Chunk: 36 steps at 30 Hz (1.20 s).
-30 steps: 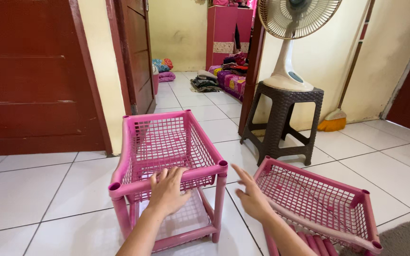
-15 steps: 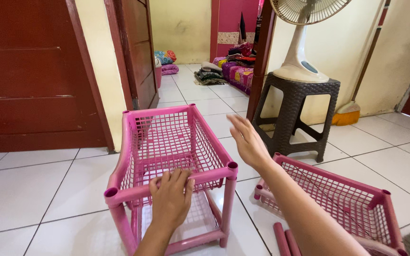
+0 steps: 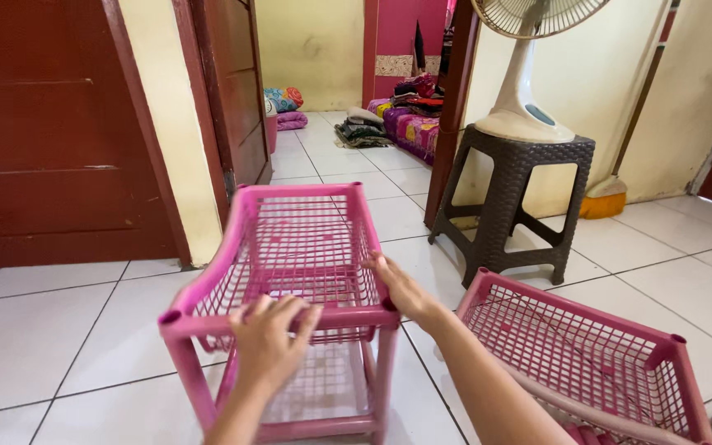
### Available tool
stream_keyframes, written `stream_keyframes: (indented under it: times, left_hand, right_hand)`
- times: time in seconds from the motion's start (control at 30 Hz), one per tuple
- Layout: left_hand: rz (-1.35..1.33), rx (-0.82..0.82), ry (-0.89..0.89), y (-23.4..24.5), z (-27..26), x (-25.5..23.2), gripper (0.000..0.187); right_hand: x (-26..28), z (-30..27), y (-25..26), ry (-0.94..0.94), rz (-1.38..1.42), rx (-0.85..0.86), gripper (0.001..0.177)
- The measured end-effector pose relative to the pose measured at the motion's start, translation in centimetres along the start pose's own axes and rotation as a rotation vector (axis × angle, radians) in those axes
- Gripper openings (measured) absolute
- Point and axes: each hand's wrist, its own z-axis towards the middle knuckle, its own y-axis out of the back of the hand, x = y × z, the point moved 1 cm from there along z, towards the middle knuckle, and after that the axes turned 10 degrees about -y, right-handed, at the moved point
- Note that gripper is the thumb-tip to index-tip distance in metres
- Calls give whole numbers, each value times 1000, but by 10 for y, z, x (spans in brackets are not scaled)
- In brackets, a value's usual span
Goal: The person assembles a pink plastic storage rack by inserting vertical poles into the frame and stacking a second basket on top. They then place a solid pink tray on the top of the assembled structure.
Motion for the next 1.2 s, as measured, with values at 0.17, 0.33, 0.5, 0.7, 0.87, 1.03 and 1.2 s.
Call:
stream_keyframes:
  times: [0.17, 0.33, 0.5, 0.7, 0.87, 1.03, 1.2]
  left_hand:
    - [64, -30, -36, 11, 11, 49, 34]
    - [208, -169, -192, -18, 26, 11, 28]
    - [24, -23, -196, -50, 12, -52, 56]
    - [158, 634, -62, 40, -2, 2, 38]
    - [362, 423, 90, 84, -29, 49, 40]
    - [223, 155, 28, 66, -40, 51, 42]
    - [176, 41, 33, 66, -49, 56, 42]
  right_hand:
    - [-1, -51, -11, 231, -76, 10, 50]
    - [13, -68, -30, 240, 12, -65, 63]
    - [7, -80, -12, 108, 123, -55, 80]
    - [-42, -112, 26, -215, -105, -208, 72]
    - [-86, -110, 40, -212, -205, -356, 73]
    - [-112, -103, 43, -52, -90, -697, 61]
    - [-98, -99, 71, -217, 171, -524, 39]
